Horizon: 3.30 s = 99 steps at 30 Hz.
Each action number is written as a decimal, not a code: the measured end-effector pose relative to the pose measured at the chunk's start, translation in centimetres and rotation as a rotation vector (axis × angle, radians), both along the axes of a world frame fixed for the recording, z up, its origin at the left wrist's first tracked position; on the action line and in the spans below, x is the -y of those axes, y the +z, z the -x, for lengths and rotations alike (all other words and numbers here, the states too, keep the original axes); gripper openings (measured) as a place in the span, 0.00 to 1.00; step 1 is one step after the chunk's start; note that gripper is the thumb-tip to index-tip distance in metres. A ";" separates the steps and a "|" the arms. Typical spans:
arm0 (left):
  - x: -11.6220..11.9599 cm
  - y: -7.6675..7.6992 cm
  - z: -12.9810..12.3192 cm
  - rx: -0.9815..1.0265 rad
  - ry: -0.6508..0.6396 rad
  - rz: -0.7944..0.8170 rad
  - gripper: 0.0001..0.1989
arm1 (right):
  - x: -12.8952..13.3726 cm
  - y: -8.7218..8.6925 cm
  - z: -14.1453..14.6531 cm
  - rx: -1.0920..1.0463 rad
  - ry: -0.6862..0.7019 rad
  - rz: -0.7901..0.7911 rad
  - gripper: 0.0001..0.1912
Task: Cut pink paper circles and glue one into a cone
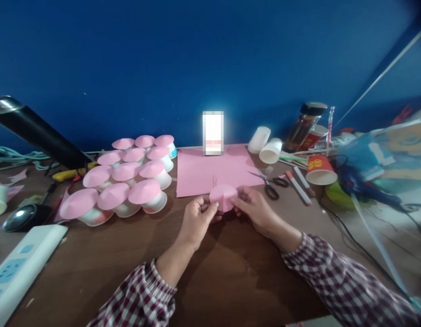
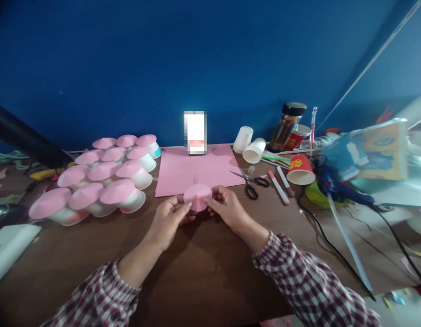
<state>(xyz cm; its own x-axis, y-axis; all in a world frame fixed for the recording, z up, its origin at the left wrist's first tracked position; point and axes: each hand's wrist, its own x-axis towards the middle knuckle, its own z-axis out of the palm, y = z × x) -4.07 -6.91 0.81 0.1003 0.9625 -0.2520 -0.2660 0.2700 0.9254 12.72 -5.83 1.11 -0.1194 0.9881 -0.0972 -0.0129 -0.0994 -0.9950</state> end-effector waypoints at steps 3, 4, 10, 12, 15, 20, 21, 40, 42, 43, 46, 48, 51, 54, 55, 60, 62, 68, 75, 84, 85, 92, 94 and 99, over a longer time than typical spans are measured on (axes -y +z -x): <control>0.1 0.0 -0.1 0.017 0.013 0.016 0.15 | 0.0 0.0 0.0 -0.001 -0.009 -0.003 0.16; 0.1 0.0 -0.1 0.021 0.015 0.020 0.16 | 0.0 0.0 0.0 0.003 -0.011 -0.004 0.16; 0.1 0.1 -0.2 0.051 0.027 0.045 0.16 | 0.0 -0.1 -0.1 0.029 -0.007 -0.006 0.16; 0.1 0.0 -0.2 0.058 0.032 0.047 0.16 | 0.0 0.0 -0.1 0.032 -0.001 -0.004 0.16; 0.2 0.1 -0.3 0.069 0.039 0.058 0.15 | 0.0 0.2 0.0 0.038 -0.006 -0.010 0.16; 0.2 0.2 -0.4 0.107 0.052 0.085 0.15 | 0.0 0.1 0.0 0.041 -0.010 -0.012 0.15; 0.2 0.2 -0.4 0.114 0.051 0.092 0.16 | 0.0 0.1 0.0 0.043 -0.007 -0.011 0.15; 0.4 0.3 -0.5 0.004 -0.028 -0.012 0.21 | 0.1 0.6 -0.3 -0.051 0.108 -0.022 0.17; 0.5 0.3 -0.5 -0.048 -0.064 -0.036 0.22 | 0.1 0.7 -0.3 -0.087 0.082 -0.003 0.17; 0.5 0.3 -0.6 -0.063 -0.079 -0.042 0.22 | 0.1 0.6 -0.3 -0.108 0.067 0.009 0.17; 0.6 0.1 -0.6 -0.100 -0.116 -0.057 0.22 | 0.1 0.4 -0.3 -0.169 0.051 0.031 0.17; 0.7 0.0 -0.6 -0.134 -0.124 -0.072 0.22 | 0.0 0.3 -0.3 -0.182 0.048 0.034 0.17; 0.7 0.0 -0.5 -0.154 -0.119 -0.086 0.22 | 0.0 0.4 -0.3 -0.172 0.053 0.024 0.19; 0.7 0.3 -0.6 -0.151 -0.121 -0.080 0.22 | 0.0 0.5 -0.3 -0.152 0.068 0.009 0.21; 0.7 0.3 -0.6 -0.147 -0.123 -0.076 0.22 | 0.0 0.5 -0.3 -0.144 0.067 0.010 0.21; 0.8 0.3 -0.7 -0.120 -0.138 -0.060 0.23 | 0.1 0.4 -0.2 -0.085 -0.011 0.034 0.23; 0.8 0.3 -0.7 -0.107 -0.138 -0.053 0.25 | 0.1 0.3 -0.2 -0.068 -0.029 0.029 0.24; 0.9 0.4 -0.8 -0.001 -0.152 -0.049 0.27 | 0.0 0.3 -0.2 -0.050 -0.051 -0.009 0.24; 1.0 0.4 -0.9 -0.007 -0.155 -0.031 0.32 | 0.1 -0.2 -0.3 -0.015 -0.071 -0.066 0.23; 1.4 0.7 -1.1 0.079 -0.201 -0.047 0.40 | 0.2 -0.1 -0.2 -0.029 -0.097 -0.077 0.23; 1.4 0.8 -1.1 0.082 -0.183 -0.041 0.39 | 0.3 -0.1 -0.1 -0.003 -0.091 -0.083 0.23; 1.2 0.9 -1.1 -0.010 -0.038 -0.043 0.32 | 0.8 0.3 0.1 0.015 0.058 -0.093 0.26; 1.2 0.8 -1.0 -0.030 -0.057 -0.073 0.33 | 0.7 0.3 0.1 0.010 0.058 -0.083 0.26; 1.3 0.5 -0.9 -0.096 -0.094 -0.120 0.36 | 0.6 0.2 0.1 0.048 -0.035 -0.093 0.25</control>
<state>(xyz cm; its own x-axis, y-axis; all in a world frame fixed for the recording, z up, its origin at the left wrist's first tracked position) -3.13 -8.21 1.35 0.1723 0.9737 -0.1491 -0.1540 0.1761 0.9723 12.61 -6.41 1.26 -0.0817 0.9966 -0.0096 0.0329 -0.0070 -0.9994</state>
